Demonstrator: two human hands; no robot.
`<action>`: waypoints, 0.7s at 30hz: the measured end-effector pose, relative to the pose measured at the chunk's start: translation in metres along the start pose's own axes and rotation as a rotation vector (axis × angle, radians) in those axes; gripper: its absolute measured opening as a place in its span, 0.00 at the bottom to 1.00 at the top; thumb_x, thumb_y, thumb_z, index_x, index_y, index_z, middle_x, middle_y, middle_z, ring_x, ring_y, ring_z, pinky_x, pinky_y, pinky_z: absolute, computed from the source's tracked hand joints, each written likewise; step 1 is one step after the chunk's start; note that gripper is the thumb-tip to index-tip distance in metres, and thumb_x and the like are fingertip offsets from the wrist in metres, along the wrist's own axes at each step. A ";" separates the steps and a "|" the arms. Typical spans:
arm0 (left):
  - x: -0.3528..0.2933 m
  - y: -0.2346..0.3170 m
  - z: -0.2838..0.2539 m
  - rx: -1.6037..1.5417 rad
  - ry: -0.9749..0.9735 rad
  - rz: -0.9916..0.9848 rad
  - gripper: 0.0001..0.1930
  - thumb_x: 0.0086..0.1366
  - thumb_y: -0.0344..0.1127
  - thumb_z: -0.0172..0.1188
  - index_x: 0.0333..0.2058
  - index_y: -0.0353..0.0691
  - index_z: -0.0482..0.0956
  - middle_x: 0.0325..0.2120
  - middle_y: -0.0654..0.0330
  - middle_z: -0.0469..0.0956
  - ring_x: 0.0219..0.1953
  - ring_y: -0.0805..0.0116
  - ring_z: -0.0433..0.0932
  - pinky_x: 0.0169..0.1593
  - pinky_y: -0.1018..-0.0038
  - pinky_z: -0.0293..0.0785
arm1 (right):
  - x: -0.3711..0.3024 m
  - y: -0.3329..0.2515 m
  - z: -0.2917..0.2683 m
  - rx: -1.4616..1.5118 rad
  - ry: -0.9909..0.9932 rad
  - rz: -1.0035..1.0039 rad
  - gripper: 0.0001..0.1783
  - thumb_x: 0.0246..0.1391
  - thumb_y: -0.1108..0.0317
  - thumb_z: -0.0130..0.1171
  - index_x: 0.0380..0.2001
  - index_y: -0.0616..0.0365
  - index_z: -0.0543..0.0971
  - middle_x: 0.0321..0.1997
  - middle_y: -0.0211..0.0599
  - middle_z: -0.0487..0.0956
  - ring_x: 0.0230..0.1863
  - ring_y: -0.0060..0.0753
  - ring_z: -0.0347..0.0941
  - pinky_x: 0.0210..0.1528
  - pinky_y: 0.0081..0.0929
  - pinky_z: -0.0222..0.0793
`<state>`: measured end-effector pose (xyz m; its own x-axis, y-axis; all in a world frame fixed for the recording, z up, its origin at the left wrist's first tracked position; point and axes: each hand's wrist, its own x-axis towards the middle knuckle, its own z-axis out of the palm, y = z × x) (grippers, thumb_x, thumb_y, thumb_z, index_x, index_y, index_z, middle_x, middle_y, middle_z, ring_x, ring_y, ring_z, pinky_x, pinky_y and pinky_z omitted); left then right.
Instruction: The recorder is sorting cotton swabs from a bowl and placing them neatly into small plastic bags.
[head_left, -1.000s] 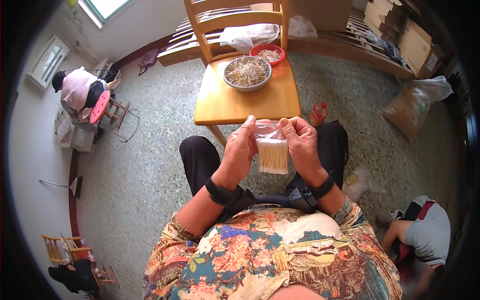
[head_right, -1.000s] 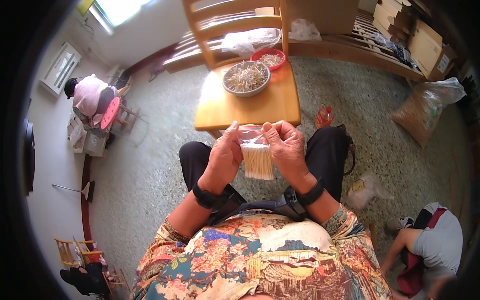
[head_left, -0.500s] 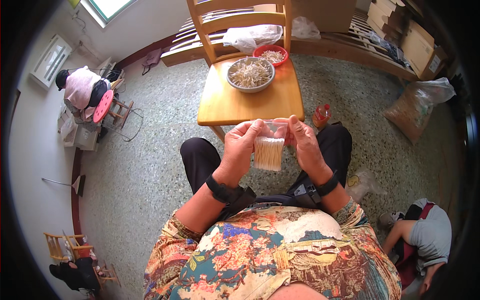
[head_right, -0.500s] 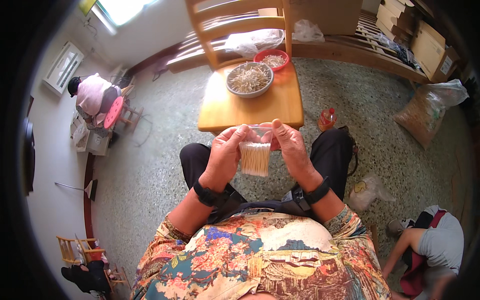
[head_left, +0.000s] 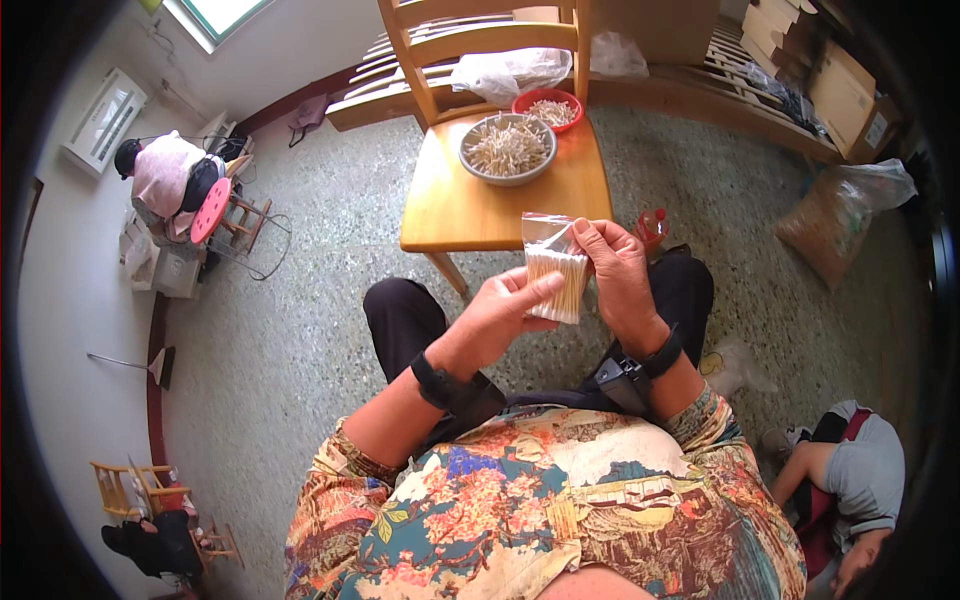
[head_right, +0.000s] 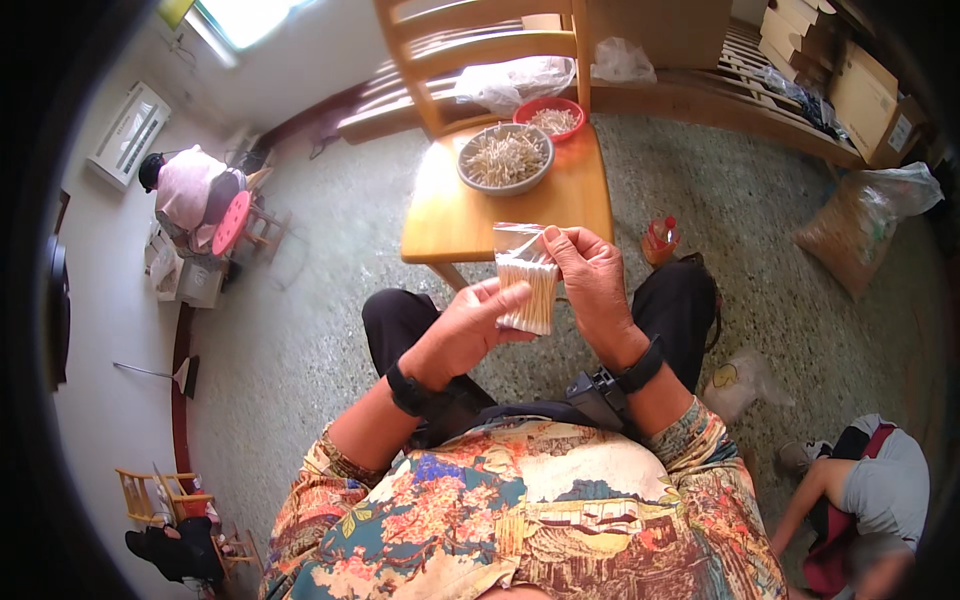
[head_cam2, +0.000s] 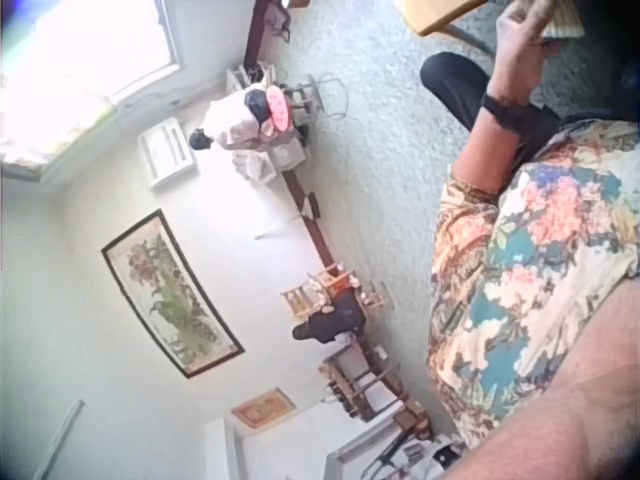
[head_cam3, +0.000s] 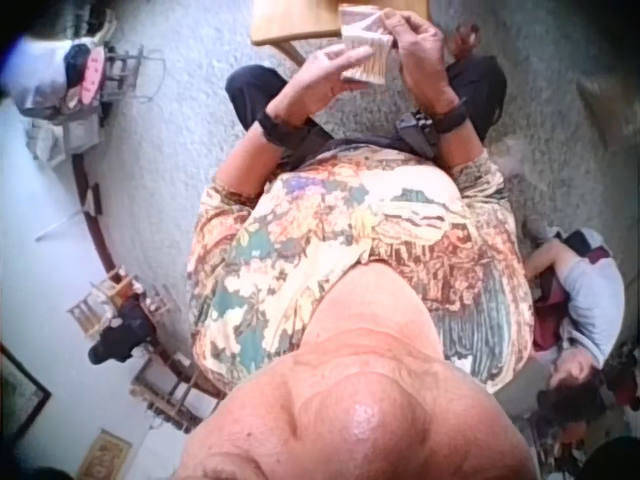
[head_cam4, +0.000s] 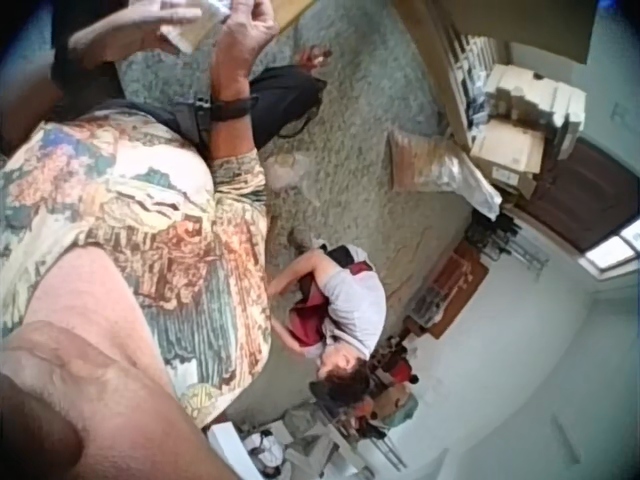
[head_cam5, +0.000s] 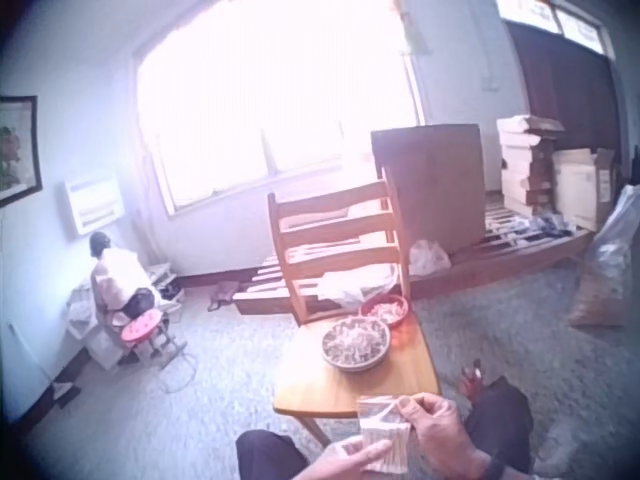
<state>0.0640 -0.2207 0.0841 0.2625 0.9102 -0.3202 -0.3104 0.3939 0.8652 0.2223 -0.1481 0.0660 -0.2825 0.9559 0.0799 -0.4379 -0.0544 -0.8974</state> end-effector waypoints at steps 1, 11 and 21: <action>0.001 -0.002 -0.003 0.000 -0.003 0.002 0.22 0.67 0.49 0.56 0.52 0.39 0.74 0.42 0.64 0.79 0.43 0.72 0.80 0.44 0.72 0.78 | 0.004 0.001 0.002 0.007 0.017 0.007 0.11 0.62 0.63 0.57 0.32 0.59 0.80 0.27 0.22 0.78 0.27 0.09 0.69 0.31 0.12 0.65; 0.018 0.068 -0.099 0.017 0.239 -0.058 0.15 0.65 0.50 0.60 0.42 0.48 0.77 0.35 0.63 0.82 0.37 0.73 0.81 0.37 0.78 0.74 | 0.035 0.018 -0.036 -0.101 0.013 0.328 0.20 0.64 0.51 0.51 0.43 0.56 0.78 0.33 0.28 0.80 0.33 0.19 0.75 0.36 0.18 0.69; 0.154 0.153 -0.251 0.223 0.457 0.014 0.11 0.66 0.48 0.59 0.38 0.49 0.77 0.30 0.70 0.76 0.26 0.82 0.68 0.26 0.84 0.64 | 0.022 0.059 -0.110 0.026 0.202 0.482 0.14 0.65 0.59 0.50 0.39 0.57 0.78 0.30 0.28 0.79 0.30 0.22 0.76 0.34 0.21 0.72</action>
<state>-0.1725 0.0117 0.0708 -0.1820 0.8981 -0.4004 -0.0949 0.3893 0.9162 0.2837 -0.0987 -0.0330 -0.2881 0.8569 -0.4274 -0.3202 -0.5068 -0.8004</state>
